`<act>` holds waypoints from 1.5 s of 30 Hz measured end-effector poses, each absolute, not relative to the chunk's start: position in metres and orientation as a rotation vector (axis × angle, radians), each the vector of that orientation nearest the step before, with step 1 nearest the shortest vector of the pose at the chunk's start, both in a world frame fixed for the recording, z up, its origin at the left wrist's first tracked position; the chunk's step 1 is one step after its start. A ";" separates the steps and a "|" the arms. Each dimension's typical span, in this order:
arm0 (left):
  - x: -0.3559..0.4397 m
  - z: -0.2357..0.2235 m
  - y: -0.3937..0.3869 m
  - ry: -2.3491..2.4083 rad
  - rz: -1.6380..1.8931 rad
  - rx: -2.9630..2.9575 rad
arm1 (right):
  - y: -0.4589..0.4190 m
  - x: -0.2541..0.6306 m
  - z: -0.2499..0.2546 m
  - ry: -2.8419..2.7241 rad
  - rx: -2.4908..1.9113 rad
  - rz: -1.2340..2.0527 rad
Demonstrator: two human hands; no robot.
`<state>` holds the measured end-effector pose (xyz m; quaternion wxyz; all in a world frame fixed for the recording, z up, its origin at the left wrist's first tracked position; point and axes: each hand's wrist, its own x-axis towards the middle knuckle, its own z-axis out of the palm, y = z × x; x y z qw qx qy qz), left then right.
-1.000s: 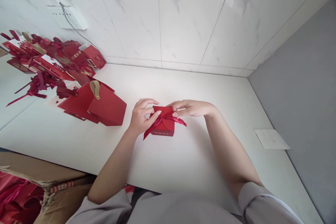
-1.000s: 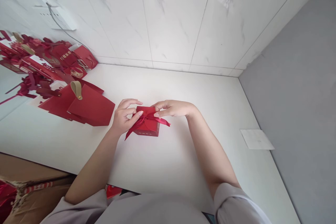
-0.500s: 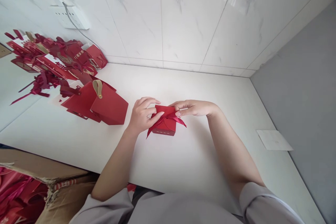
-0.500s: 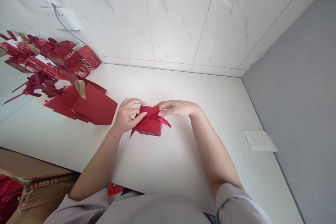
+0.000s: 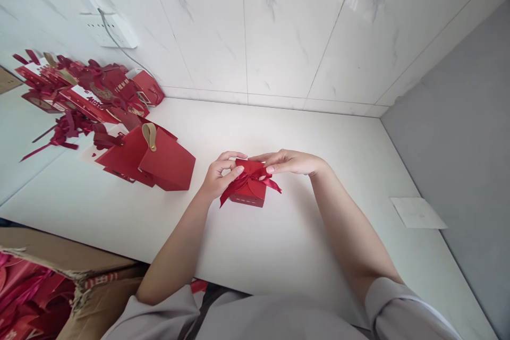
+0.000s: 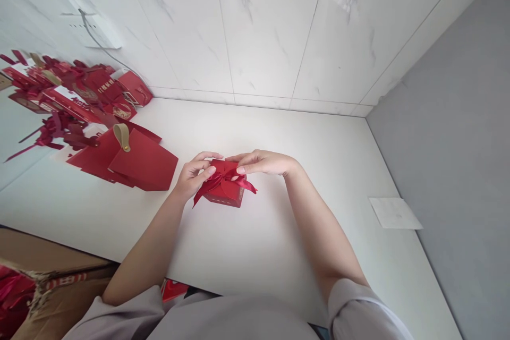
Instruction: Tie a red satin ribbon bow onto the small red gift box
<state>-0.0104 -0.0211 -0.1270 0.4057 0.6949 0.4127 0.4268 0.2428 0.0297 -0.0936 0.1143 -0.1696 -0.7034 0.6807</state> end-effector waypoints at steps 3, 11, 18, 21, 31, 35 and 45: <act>-0.007 -0.128 -0.022 1.100 1.063 1.808 | 0.031 0.243 -0.096 -2.087 -0.416 2.048; -0.009 -0.127 -0.021 1.179 1.125 2.073 | 0.031 0.242 -0.100 -2.102 -0.445 1.972; -0.015 -0.119 -0.021 1.215 1.064 2.343 | 0.031 0.243 -0.101 -2.130 -0.459 2.003; -0.018 -0.119 -0.020 1.277 1.090 2.461 | 0.031 0.243 -0.101 -2.124 -0.470 2.022; -0.023 -0.115 -0.020 1.338 1.087 2.674 | 0.027 0.241 -0.095 -2.116 -0.589 2.031; -0.020 -0.114 -0.021 1.318 1.005 2.407 | 0.026 0.242 -0.092 -2.140 -0.593 2.006; -0.009 -0.120 -0.024 1.259 0.934 1.752 | 0.022 0.235 -0.090 -2.094 -0.894 1.771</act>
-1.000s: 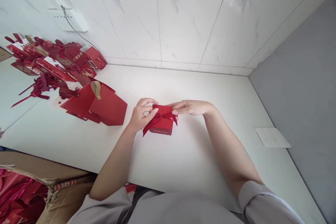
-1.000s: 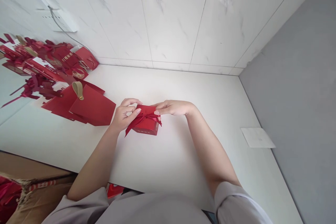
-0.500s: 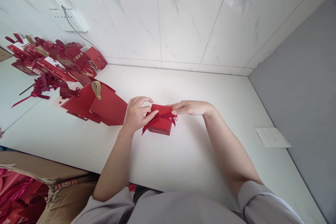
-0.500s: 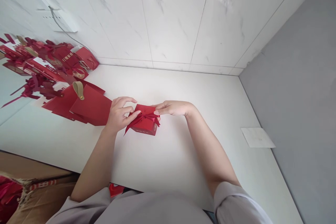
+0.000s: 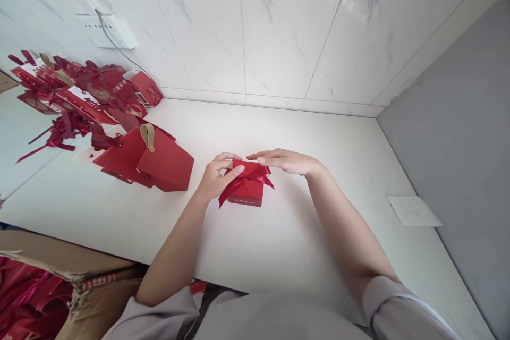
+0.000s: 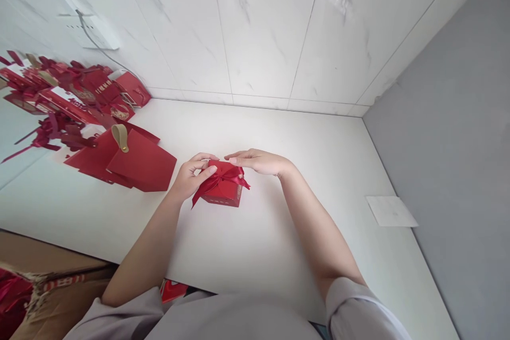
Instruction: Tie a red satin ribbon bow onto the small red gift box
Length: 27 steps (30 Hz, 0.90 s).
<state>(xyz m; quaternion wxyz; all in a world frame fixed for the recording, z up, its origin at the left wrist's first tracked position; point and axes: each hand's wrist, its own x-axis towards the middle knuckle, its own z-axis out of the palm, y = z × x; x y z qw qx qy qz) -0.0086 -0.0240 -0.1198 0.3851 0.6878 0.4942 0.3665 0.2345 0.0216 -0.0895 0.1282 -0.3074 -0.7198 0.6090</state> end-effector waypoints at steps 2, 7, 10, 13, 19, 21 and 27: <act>-0.007 -0.120 -0.025 1.264 0.933 1.775 | 0.022 0.234 -0.091 -2.096 -0.888 1.764; -0.010 -0.117 -0.026 1.225 0.816 1.871 | 0.023 0.239 -0.090 -2.125 -0.698 1.840; -0.015 -0.117 -0.024 1.161 0.748 1.881 | 0.023 0.240 -0.088 -2.144 -0.688 1.848; -0.020 -0.117 -0.022 1.074 0.700 1.897 | 0.023 0.240 -0.089 -2.147 -0.712 1.845; -0.026 -0.114 -0.021 1.008 0.612 1.958 | 0.025 0.239 -0.094 -2.142 -0.736 1.837; -0.028 -0.112 -0.021 0.992 0.596 1.960 | 0.025 0.240 -0.095 -2.142 -0.740 1.829; -0.034 -0.105 -0.022 1.041 0.520 2.031 | 0.024 0.240 -0.093 -2.167 -0.768 1.808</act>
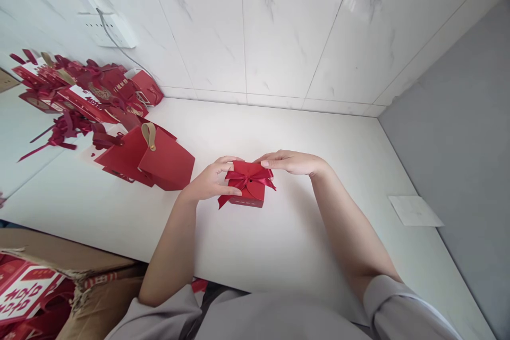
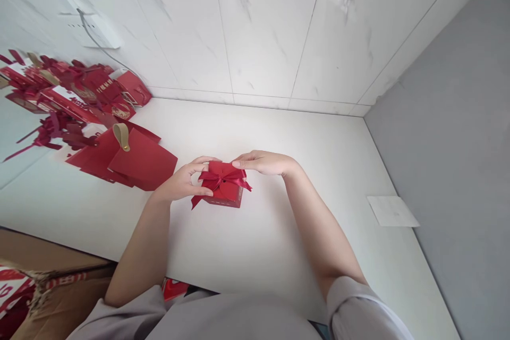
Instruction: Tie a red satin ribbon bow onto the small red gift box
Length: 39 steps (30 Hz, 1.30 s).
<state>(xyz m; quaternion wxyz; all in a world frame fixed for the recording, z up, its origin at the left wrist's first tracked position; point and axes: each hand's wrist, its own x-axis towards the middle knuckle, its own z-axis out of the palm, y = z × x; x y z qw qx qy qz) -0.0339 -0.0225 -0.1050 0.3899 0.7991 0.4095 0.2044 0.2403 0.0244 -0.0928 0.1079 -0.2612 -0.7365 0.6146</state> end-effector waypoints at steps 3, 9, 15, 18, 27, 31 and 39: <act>-0.036 -0.102 -0.024 1.069 0.517 2.094 | 0.023 0.241 -0.088 -2.191 -0.773 1.793; -0.036 -0.099 -0.026 1.096 0.550 2.169 | 0.019 0.243 -0.082 -2.231 -0.737 1.776; -0.035 -0.099 -0.026 1.055 0.579 2.201 | 0.018 0.242 -0.079 -2.265 -0.746 1.734; -0.034 -0.099 -0.026 1.061 0.573 2.196 | 0.017 0.242 -0.079 -2.263 -0.734 1.746; -0.027 -0.110 -0.022 0.982 0.692 2.068 | 0.020 0.242 -0.082 -2.255 -0.757 1.736; -0.027 -0.113 -0.022 1.001 0.784 1.947 | 0.019 0.243 -0.079 -2.227 -0.699 1.765; -0.027 -0.116 -0.020 0.932 0.896 1.968 | 0.018 0.246 -0.076 -2.215 -0.666 1.743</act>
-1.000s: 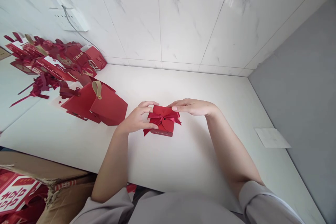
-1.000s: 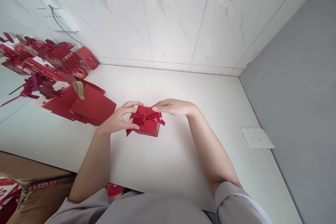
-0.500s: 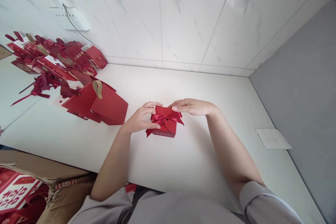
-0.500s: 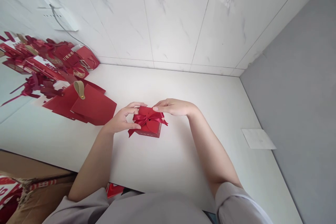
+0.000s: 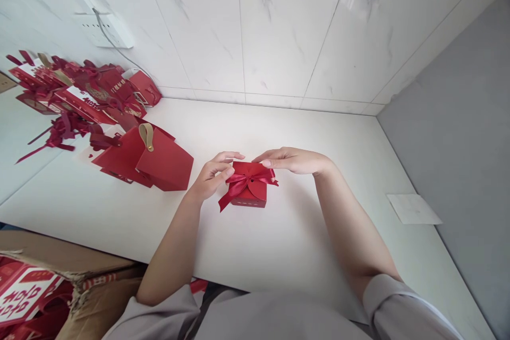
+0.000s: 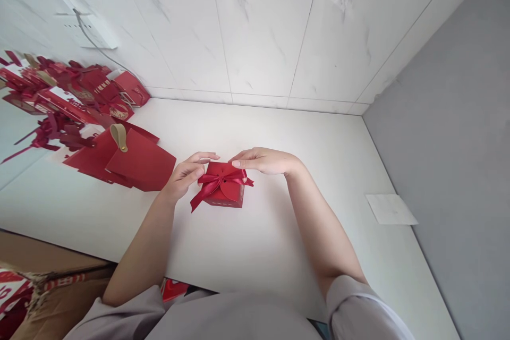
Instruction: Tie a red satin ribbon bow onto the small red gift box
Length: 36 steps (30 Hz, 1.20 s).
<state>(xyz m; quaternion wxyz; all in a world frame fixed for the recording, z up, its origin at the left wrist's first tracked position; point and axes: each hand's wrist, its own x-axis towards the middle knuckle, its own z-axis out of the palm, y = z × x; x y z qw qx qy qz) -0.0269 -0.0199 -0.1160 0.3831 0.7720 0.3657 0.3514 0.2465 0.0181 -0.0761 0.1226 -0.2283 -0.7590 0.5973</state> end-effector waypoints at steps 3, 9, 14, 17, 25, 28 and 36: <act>-0.027 -0.115 -0.020 0.913 0.910 1.953 | 0.016 0.246 -0.073 -2.221 -0.649 1.748; -0.029 -0.109 -0.022 0.940 0.913 1.950 | 0.014 0.246 -0.070 -2.243 -0.617 1.759; -0.031 -0.107 -0.022 0.960 0.910 1.920 | 0.015 0.246 -0.072 -2.252 -0.596 1.781; -0.032 -0.108 -0.022 0.950 0.907 1.920 | 0.017 0.247 -0.074 -2.252 -0.594 1.783; -0.033 -0.112 -0.018 0.959 0.859 1.905 | 0.020 0.248 -0.082 -2.237 -0.629 1.806; -0.033 -0.116 -0.016 0.954 0.800 1.828 | 0.024 0.248 -0.090 -2.219 -0.664 1.833; -0.033 -0.118 -0.015 0.896 0.678 1.644 | 0.033 0.249 -0.110 -2.131 -0.721 1.914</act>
